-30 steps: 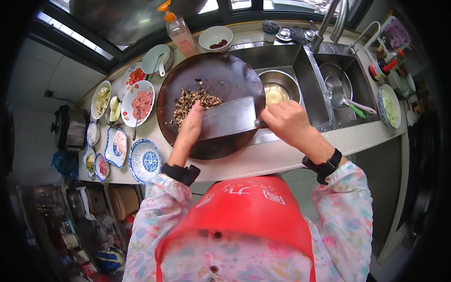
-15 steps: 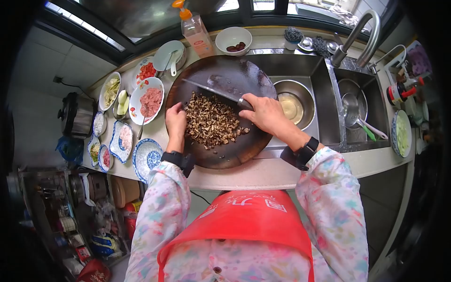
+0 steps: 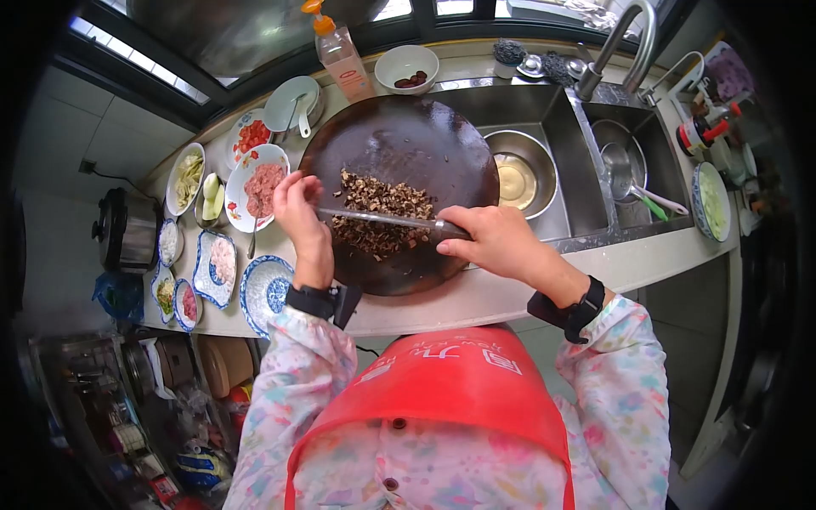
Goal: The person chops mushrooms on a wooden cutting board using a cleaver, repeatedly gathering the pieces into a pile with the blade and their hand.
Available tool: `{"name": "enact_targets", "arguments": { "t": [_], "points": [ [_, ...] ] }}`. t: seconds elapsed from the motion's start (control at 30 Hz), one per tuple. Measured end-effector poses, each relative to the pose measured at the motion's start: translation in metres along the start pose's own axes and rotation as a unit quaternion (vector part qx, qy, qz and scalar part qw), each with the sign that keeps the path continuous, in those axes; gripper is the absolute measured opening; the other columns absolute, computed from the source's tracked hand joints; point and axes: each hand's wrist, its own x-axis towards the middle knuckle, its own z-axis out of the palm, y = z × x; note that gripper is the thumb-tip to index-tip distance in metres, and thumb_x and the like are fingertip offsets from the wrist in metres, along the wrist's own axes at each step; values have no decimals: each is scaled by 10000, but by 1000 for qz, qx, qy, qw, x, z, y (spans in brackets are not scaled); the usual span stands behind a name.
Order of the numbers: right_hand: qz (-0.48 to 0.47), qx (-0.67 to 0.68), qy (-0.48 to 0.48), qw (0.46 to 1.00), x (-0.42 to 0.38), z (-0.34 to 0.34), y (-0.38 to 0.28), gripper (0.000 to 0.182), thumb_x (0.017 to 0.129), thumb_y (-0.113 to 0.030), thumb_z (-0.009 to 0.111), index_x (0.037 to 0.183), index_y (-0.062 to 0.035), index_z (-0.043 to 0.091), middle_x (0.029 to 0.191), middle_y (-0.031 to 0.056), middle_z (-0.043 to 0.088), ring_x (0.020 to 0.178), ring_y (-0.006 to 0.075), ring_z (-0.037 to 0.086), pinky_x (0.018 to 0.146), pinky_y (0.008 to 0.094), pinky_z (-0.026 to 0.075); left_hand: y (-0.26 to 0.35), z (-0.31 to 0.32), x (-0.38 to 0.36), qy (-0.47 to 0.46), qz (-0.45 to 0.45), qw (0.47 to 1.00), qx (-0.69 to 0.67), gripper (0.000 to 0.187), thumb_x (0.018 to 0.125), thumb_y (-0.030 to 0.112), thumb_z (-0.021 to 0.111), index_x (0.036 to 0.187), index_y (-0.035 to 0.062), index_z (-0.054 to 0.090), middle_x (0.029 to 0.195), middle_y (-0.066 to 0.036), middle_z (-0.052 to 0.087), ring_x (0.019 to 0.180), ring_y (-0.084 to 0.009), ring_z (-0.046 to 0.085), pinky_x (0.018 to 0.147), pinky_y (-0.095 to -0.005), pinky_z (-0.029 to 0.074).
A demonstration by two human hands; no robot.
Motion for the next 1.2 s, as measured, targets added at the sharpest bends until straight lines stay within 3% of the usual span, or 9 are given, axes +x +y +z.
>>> {"name": "enact_targets", "arguments": {
  "t": [0.13,0.27,0.53,0.57,0.83,1.0,1.07,1.13,1.2],
  "points": [
    [9,-150,-27,988,5,24,-8,353,808,-406,606,992,-108,559,769,113,640,706,316,627,612,439,483,-31,-9,14,2,-53,981,189,152,839,73,555,940,-32,598,722,-34,595,559,-65,508,512,-207,409],
    [-24,-103,13,994,8,39,25,343,806,-389,614,1020,-126,558,782,120,634,706,331,623,603,441,485,-38,-7,22,-59,-3,982,177,163,829,101,598,941,-16,609,691,-3,566,535,-57,474,487,-188,370],
    [-83,-197,6,977,-3,28,-8,522,705,-212,698,1181,-171,489,733,94,574,639,277,613,535,386,480,-24,-38,14,2,-123,987,107,151,838,84,568,948,-14,601,604,12,516,484,-39,436,418,-178,313],
    [-88,-176,10,980,-6,39,9,520,686,-203,703,1159,-159,490,724,91,571,611,274,611,522,381,481,-36,-36,13,22,-38,989,140,151,836,78,568,944,-24,597,601,12,515,487,-45,438,431,-183,325],
    [-95,-211,51,972,6,11,2,534,657,-179,720,1147,-161,509,719,84,578,622,280,605,524,377,477,-1,-10,35,-70,-93,988,98,159,828,121,591,936,6,601,583,9,520,448,-55,432,395,-192,302],
    [-36,-229,8,973,17,26,16,414,678,-222,708,1027,-120,510,705,110,608,650,294,630,528,397,483,-49,-5,43,12,-88,981,174,138,821,84,573,914,-15,596,626,-16,559,462,-75,458,412,-224,346],
    [-36,-179,39,983,0,49,30,414,678,-234,706,1024,-124,507,704,111,612,650,301,627,546,404,488,-50,-9,31,-26,22,983,178,129,819,66,560,903,-26,592,637,-22,560,459,-77,454,416,-234,356],
    [-29,-160,41,986,2,47,32,415,681,-218,689,1055,-132,531,725,122,623,668,312,625,576,416,493,-44,-13,38,-41,4,984,176,138,839,74,557,938,-20,581,641,-30,565,474,-85,485,408,-212,365],
    [-32,-133,73,988,5,36,26,419,690,-199,658,1091,-141,555,759,127,637,698,317,628,615,424,496,-31,-15,47,-40,-136,987,70,152,865,87,553,984,-6,566,655,-42,577,489,-94,512,398,-193,373]
  ]
}}
